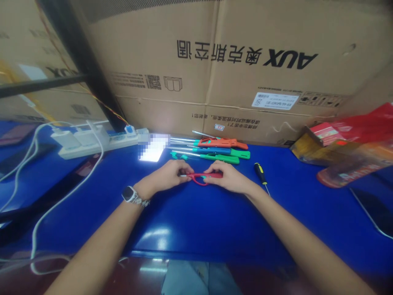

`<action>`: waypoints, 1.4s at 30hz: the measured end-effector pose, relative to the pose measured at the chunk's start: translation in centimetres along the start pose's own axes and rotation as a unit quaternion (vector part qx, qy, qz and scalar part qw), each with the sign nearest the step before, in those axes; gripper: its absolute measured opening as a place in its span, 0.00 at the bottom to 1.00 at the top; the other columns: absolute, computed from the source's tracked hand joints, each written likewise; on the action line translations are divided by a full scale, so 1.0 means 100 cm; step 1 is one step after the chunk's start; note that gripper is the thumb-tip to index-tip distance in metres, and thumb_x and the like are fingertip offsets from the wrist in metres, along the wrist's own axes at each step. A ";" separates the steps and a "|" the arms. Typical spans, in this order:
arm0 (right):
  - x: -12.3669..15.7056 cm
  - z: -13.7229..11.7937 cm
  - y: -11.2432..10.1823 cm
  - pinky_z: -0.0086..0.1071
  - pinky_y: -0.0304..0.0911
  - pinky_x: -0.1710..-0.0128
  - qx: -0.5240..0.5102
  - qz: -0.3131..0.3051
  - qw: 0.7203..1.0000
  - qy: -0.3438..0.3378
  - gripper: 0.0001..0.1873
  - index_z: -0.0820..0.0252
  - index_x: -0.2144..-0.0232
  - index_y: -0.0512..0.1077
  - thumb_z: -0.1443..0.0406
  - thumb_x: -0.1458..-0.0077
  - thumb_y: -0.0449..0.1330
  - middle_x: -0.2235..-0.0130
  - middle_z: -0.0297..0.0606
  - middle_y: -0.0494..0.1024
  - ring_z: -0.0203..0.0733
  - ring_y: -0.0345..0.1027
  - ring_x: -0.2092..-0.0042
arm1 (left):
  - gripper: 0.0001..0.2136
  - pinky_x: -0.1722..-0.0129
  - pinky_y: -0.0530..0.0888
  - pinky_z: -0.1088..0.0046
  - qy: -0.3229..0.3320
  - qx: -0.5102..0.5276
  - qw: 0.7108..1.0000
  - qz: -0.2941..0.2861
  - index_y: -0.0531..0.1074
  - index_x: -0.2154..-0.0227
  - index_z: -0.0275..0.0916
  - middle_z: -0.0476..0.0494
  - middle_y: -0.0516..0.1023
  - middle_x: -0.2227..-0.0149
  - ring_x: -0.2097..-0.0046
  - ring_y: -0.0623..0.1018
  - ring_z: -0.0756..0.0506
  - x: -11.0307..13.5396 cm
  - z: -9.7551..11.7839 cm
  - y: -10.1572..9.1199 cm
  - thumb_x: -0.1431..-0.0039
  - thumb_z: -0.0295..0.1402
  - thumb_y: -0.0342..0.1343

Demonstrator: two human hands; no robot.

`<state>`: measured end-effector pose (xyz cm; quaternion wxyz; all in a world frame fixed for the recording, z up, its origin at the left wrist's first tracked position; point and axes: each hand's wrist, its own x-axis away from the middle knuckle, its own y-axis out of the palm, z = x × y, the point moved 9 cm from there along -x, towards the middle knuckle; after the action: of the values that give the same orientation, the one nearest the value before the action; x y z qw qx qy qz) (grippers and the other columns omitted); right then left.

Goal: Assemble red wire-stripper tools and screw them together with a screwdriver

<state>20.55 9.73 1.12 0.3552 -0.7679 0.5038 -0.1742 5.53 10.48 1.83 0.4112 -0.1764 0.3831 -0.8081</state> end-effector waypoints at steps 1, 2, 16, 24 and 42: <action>0.000 -0.001 0.000 0.33 0.59 0.59 0.006 -0.003 1.000 0.007 0.09 0.56 0.65 0.79 0.58 0.46 0.68 0.63 0.35 0.76 0.41 0.69 0.60 | 0.08 0.65 0.69 0.71 -0.001 0.004 1.000 -0.004 0.79 0.61 0.37 0.44 0.79 0.65 0.65 0.75 0.47 0.000 0.000 0.001 0.44 0.30 0.59; 0.000 -0.002 0.000 0.33 0.59 0.60 0.011 -0.006 1.000 0.015 0.08 0.56 0.66 0.78 0.59 0.46 0.67 0.63 0.35 0.77 0.40 0.69 0.60 | 0.08 0.65 0.69 0.71 -0.004 0.009 1.000 -0.007 0.78 0.62 0.37 0.45 0.78 0.66 0.66 0.75 0.47 -0.001 -0.001 0.002 0.43 0.30 0.59; 0.010 -0.006 -0.004 0.32 0.60 0.66 -0.045 0.070 0.995 0.055 0.09 0.56 0.64 0.75 0.62 0.49 0.66 0.68 0.33 0.79 0.39 0.70 0.67 | 0.05 0.57 0.68 0.64 0.111 -0.154 0.979 0.077 0.75 0.63 0.39 0.41 0.76 0.61 0.58 0.73 0.41 0.003 0.032 -0.017 0.38 0.28 0.55; 0.011 -0.009 -0.005 0.33 0.70 0.75 -0.306 0.140 0.940 0.062 0.18 0.58 0.76 0.67 0.56 0.55 0.71 0.74 0.31 0.74 0.36 0.67 0.74 | 0.24 0.40 0.59 0.51 0.133 -0.210 0.901 0.355 0.64 0.41 0.40 0.34 0.68 0.41 0.40 0.65 0.35 0.036 0.066 -0.060 0.41 0.33 0.58; 0.014 -0.034 0.069 0.32 0.75 0.73 -0.491 -0.068 0.860 0.117 0.27 0.63 0.64 0.72 0.46 0.54 0.69 0.70 0.38 0.81 0.38 0.77 0.75 | 0.14 0.62 0.78 0.70 -0.072 0.605 0.743 0.277 0.65 0.68 0.40 0.54 0.69 0.76 0.65 0.81 0.46 -0.004 0.005 -0.002 0.41 0.45 0.59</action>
<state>14.55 5.56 -1.65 -0.1426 -0.8489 0.5088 -0.0166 5.99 10.61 2.30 0.6636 0.1660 -0.1852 -0.7056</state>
